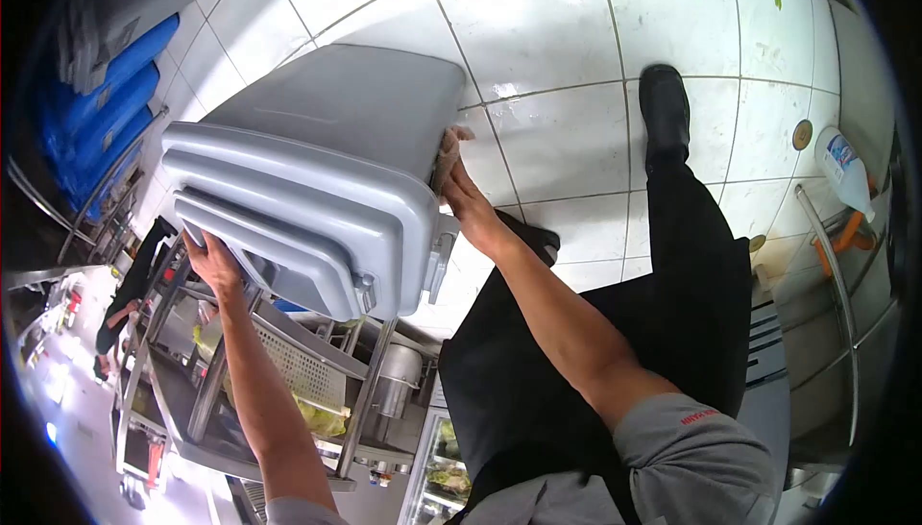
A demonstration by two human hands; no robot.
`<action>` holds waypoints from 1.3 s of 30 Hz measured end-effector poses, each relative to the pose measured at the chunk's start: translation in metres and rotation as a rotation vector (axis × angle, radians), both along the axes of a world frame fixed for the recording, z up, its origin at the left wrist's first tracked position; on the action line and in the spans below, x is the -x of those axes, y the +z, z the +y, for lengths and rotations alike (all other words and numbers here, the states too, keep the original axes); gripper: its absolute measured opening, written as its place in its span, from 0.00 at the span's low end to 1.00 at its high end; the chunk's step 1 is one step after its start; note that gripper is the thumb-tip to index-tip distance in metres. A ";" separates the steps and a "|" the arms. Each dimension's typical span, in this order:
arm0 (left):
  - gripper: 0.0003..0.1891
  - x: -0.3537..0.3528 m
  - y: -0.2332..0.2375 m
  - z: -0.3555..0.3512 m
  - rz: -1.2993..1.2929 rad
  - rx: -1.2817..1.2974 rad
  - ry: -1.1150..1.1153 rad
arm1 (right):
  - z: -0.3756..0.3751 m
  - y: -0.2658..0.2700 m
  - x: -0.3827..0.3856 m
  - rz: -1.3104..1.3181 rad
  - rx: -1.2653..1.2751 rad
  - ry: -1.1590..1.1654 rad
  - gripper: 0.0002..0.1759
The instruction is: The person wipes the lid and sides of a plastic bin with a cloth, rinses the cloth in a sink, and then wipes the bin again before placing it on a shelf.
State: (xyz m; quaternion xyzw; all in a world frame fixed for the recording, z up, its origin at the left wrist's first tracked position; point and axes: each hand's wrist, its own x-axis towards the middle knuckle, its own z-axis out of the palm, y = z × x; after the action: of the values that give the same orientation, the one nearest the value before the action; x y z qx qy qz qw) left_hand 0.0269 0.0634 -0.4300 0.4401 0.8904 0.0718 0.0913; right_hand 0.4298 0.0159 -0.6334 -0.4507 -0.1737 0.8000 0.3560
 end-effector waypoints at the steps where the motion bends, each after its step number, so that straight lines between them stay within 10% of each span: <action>1: 0.35 0.007 -0.001 -0.005 0.013 0.020 0.018 | -0.009 -0.013 0.004 0.001 -0.034 -0.019 0.44; 6: 0.39 -0.013 -0.002 -0.023 -0.178 -0.060 0.308 | 0.073 -0.121 0.013 -0.637 -0.561 0.327 0.28; 18: 0.51 -0.102 0.002 -0.005 -0.230 -0.068 0.754 | 0.076 0.027 -0.047 0.132 0.021 0.015 0.19; 26: 0.33 -0.088 0.010 -0.030 -0.483 -0.232 0.523 | 0.105 0.026 -0.022 0.171 -0.302 -0.128 0.22; 30: 0.35 -0.082 0.003 -0.034 -0.614 -0.313 0.522 | 0.138 -0.034 0.012 -0.361 -0.710 -0.207 0.23; 34: 0.34 -0.077 0.001 -0.036 -0.459 -0.292 0.579 | 0.151 -0.107 -0.003 -0.292 -0.484 -0.083 0.22; 39: 0.36 -0.074 0.001 -0.036 -0.469 -0.247 0.625 | 0.039 -0.216 0.007 -1.020 -0.556 0.371 0.11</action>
State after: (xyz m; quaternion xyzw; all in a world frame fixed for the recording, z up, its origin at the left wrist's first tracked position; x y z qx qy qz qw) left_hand 0.1012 0.0272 -0.4286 0.1279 0.9210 0.3006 0.2122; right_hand 0.4223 0.0546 -0.8492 -0.6294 -0.6006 0.4564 0.1867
